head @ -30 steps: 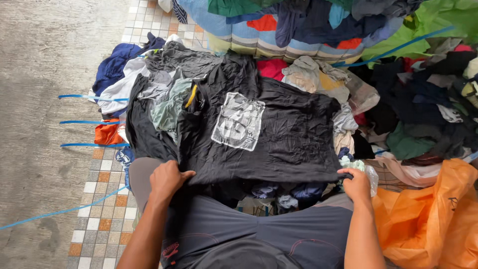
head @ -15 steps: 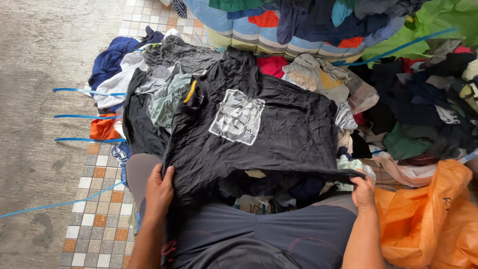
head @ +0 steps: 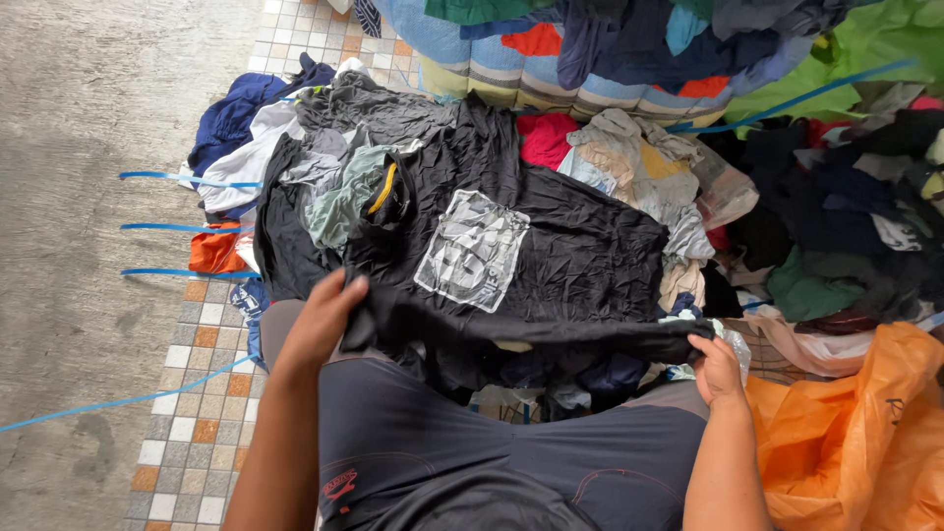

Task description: The person sorts through a pile of clothing by hand, picking up individual shirts and shorts, smoothing them out to see the designs, and then folding or setting them aside.

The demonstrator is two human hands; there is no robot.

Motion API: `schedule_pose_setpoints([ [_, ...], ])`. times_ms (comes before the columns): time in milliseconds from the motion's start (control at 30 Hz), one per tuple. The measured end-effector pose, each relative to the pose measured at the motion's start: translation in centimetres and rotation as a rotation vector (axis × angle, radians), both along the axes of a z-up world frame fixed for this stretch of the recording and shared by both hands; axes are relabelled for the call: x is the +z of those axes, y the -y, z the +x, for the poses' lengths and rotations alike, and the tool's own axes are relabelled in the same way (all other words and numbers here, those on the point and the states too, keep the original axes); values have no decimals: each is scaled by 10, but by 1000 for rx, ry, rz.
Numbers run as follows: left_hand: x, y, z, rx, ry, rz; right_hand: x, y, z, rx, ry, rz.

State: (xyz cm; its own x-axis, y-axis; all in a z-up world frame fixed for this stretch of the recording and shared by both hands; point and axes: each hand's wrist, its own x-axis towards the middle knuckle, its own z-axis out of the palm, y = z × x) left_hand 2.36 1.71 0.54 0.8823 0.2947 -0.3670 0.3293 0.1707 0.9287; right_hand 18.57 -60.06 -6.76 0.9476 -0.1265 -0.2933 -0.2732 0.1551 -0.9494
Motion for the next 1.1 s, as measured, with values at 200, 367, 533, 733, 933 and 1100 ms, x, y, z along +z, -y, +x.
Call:
schedule_pose_setpoints([
  [200,25,22,103,197,220,-304,13,-7,4,-24,-143,-111],
  [367,-13,12,96,-596,70,1352,1,-23,-4,191,-1,-975],
  [533,-42,-3,88,-562,258,1688,-10,-69,-13,452,758,-1312],
  [733,-44,-8,95,-369,450,1714,-12,-81,-7,602,852,-1441],
  [933,-43,-24,52,-504,377,1649,-8,-33,-16,416,583,-1319],
  [1100,-49,21,24,-1029,-96,1530,-9,-46,-31,845,18,-1175],
])
